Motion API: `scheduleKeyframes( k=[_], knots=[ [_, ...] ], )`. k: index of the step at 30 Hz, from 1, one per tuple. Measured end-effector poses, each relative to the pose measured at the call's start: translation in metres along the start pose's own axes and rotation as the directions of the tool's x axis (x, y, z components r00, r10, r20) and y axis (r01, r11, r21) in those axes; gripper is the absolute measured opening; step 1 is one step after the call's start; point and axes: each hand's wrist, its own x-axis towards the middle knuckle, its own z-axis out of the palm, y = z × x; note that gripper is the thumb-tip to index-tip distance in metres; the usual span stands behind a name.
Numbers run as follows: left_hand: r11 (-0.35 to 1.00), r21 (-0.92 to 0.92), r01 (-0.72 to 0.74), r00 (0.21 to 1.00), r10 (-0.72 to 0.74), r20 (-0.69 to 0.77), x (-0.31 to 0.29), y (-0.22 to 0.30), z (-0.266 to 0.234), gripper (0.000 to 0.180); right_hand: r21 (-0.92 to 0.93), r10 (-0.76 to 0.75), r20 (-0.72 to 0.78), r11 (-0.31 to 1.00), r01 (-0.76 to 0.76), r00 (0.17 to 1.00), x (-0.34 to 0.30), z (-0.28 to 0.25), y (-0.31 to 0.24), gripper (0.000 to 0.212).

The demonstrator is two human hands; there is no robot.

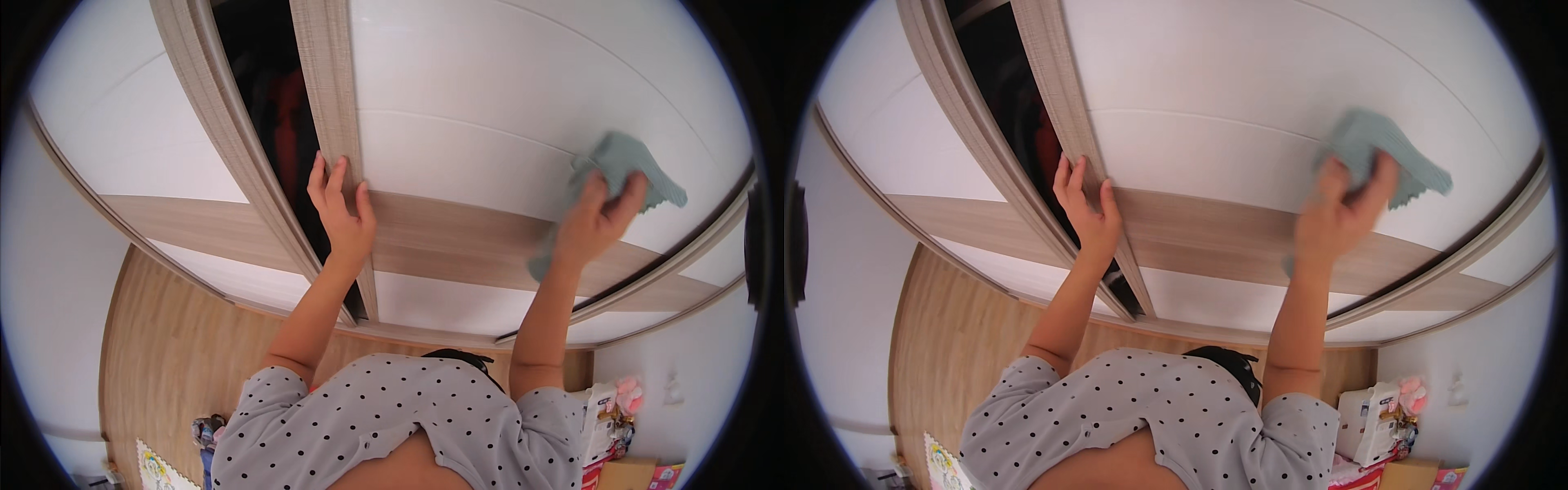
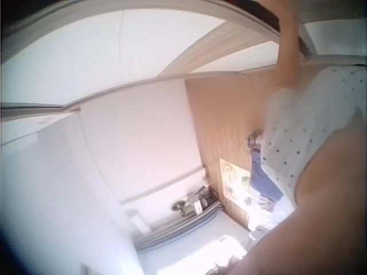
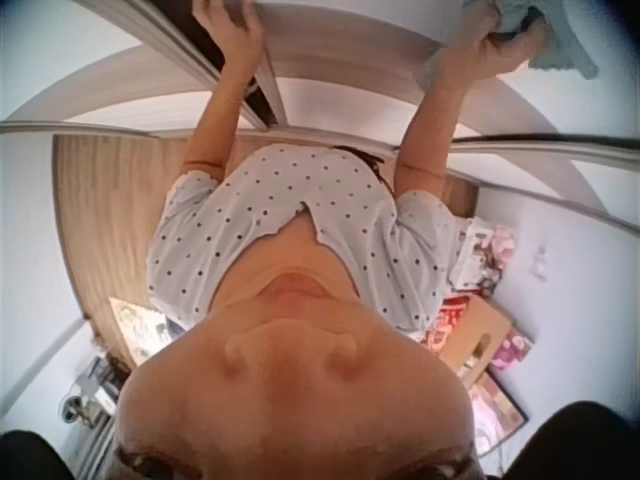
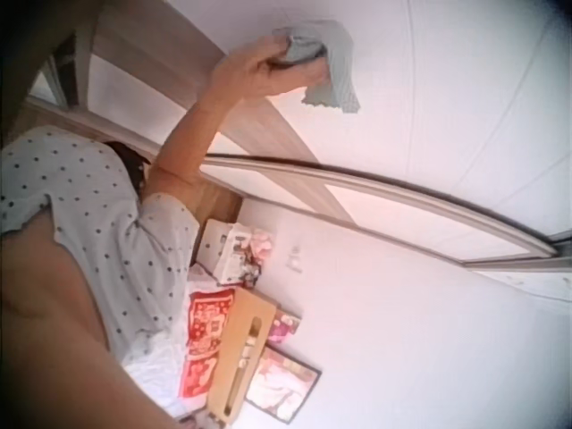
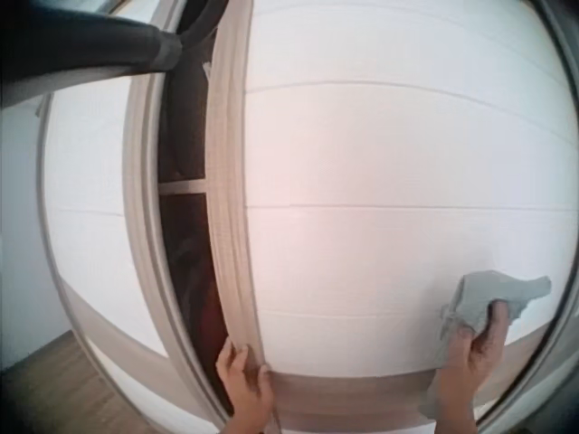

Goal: The person walks into a bedroom and wipes the surface of a large sliding closet door using a light blue cloth. They systematically clean the white and wood-grain panels of the door, moving from top to bottom and side to side.

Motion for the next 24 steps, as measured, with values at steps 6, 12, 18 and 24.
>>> scheduleKeyframes(
  k=[6,12,18,24],
  knots=[
    [0.999,-0.031,0.028,0.999,-0.029,-0.039,-0.004,0.0,0.006,0.048,-0.059,-0.391,0.516,0.872,0.487,0.762,-0.034,0.096,-0.05,0.02],
    [0.999,0.031,-0.028,0.996,0.031,-0.089,-0.007,-0.018,0.011,0.046,-0.32,-0.179,0.636,0.824,0.468,0.75,-0.031,0.138,-0.028,0.013],
    [0.984,0.155,-0.088,0.99,0.103,-0.092,-0.001,-0.014,-0.003,0.042,-0.61,-0.265,-0.079,0.775,0.164,0.961,0.055,0.039,0.05,0.033],
    [0.996,0.049,-0.071,0.993,0.075,-0.086,-0.002,-0.01,0.004,0.042,-0.543,-0.347,-0.409,0.836,0.08,0.844,0.107,-0.083,0.121,0.026]
  ],
)
